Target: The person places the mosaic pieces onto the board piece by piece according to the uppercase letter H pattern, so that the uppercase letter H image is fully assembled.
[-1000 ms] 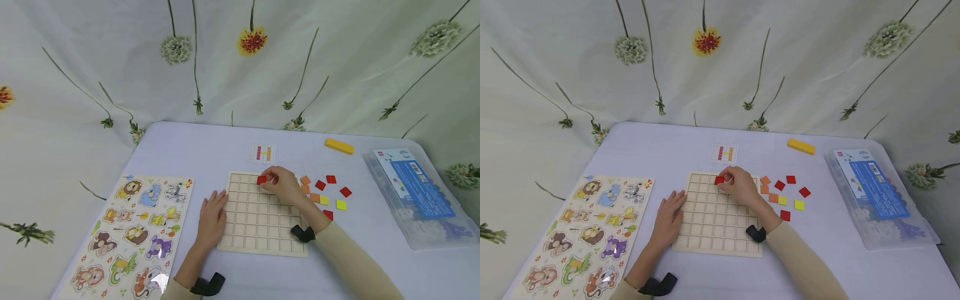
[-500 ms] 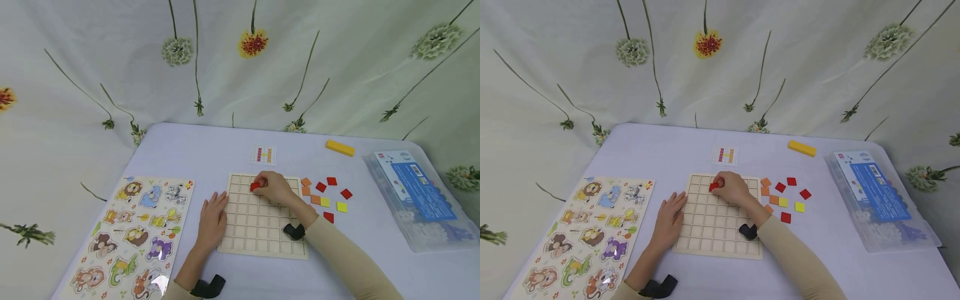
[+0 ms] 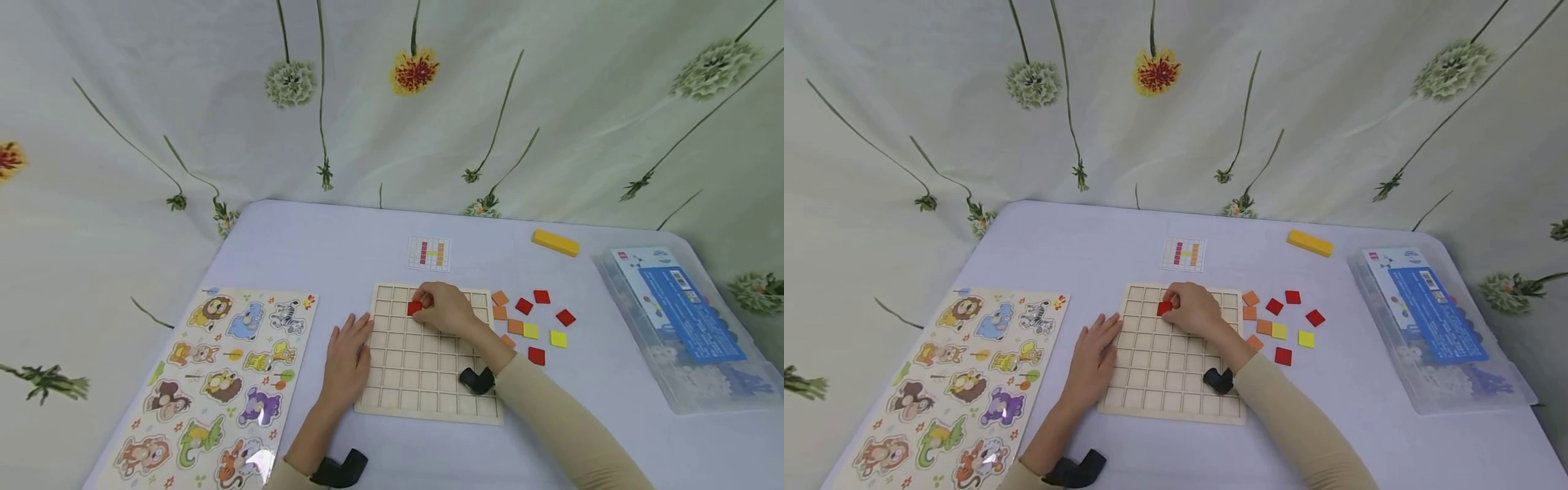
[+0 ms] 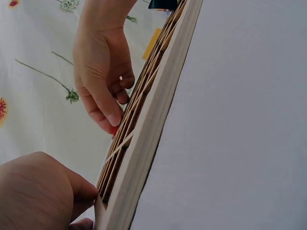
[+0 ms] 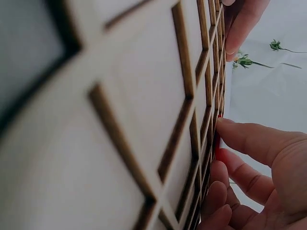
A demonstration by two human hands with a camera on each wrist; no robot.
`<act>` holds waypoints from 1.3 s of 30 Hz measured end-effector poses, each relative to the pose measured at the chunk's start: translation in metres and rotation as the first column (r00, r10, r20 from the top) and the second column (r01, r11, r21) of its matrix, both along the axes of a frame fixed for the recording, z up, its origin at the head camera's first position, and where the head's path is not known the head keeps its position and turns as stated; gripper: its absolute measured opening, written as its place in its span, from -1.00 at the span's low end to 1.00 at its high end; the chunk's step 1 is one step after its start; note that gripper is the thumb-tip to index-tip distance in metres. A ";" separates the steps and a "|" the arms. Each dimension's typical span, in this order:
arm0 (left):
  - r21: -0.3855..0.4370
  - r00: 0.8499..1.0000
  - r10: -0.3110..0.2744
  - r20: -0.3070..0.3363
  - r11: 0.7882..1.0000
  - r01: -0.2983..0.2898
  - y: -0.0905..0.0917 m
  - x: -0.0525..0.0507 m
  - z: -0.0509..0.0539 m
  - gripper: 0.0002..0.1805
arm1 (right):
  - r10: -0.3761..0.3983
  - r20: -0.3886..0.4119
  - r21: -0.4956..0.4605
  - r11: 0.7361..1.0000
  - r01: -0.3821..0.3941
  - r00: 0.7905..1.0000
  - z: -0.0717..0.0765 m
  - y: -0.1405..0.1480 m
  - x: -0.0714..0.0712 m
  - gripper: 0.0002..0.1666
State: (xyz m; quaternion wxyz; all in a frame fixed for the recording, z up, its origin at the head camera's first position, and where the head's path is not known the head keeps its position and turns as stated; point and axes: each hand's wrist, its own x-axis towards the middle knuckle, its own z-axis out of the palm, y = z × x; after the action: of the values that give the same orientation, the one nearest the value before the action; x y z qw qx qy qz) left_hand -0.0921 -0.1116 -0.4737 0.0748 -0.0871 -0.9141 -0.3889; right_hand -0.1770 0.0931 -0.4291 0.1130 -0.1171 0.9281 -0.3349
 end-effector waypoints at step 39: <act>0.001 1.000 -0.001 0.010 1.000 0.001 -0.003 -0.001 -0.001 -0.50 | -0.531 -0.097 -0.225 0.836 0.501 0.842 -0.011 0.225 0.075 -0.26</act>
State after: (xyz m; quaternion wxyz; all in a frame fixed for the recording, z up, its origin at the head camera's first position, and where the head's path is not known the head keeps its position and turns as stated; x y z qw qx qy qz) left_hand -0.0931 -0.1143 -0.4750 0.0700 -0.0856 -0.9143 -0.3896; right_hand -0.1018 0.3182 -0.4400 -0.0662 0.1021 0.8946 -0.4299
